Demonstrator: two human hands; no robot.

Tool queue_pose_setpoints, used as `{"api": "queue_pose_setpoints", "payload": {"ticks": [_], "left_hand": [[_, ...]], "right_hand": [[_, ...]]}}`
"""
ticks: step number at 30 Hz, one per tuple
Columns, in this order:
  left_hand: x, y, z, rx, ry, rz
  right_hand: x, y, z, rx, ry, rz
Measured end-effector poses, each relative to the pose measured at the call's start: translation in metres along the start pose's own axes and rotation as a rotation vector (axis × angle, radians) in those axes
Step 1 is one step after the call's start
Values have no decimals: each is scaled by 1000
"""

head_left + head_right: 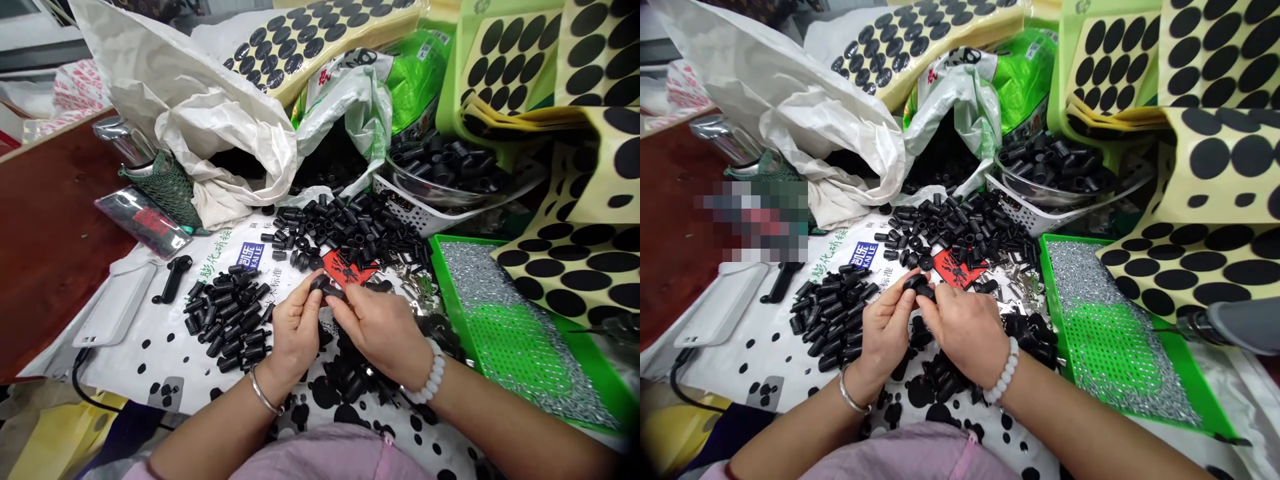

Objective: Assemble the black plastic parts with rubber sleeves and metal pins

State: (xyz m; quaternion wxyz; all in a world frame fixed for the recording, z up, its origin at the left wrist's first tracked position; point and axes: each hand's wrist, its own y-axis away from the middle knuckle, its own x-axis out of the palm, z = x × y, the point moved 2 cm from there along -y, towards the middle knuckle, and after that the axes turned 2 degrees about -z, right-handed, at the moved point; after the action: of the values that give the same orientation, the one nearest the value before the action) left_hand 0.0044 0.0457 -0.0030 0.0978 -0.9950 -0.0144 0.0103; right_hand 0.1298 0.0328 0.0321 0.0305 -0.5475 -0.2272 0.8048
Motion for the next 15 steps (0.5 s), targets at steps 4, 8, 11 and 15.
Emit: {"api": "queue_pose_setpoints", "payload": {"ticks": [4, 8, 11, 15], "left_hand": [[-3, -3, 1, 10, -43, 2], [-3, -2, 2, 60, -87, 4], [-3, 0, 0, 117, -99, 115], [-6, 0, -7, 121, -69, 250]], "right_hand": [[0, 1, -1, 60, -61, 46], [-7, 0, -3, 125, -193, 118], [-9, -1, -6, 151, -345, 181], [-6, 8, -12, 162, -490, 160]]}}
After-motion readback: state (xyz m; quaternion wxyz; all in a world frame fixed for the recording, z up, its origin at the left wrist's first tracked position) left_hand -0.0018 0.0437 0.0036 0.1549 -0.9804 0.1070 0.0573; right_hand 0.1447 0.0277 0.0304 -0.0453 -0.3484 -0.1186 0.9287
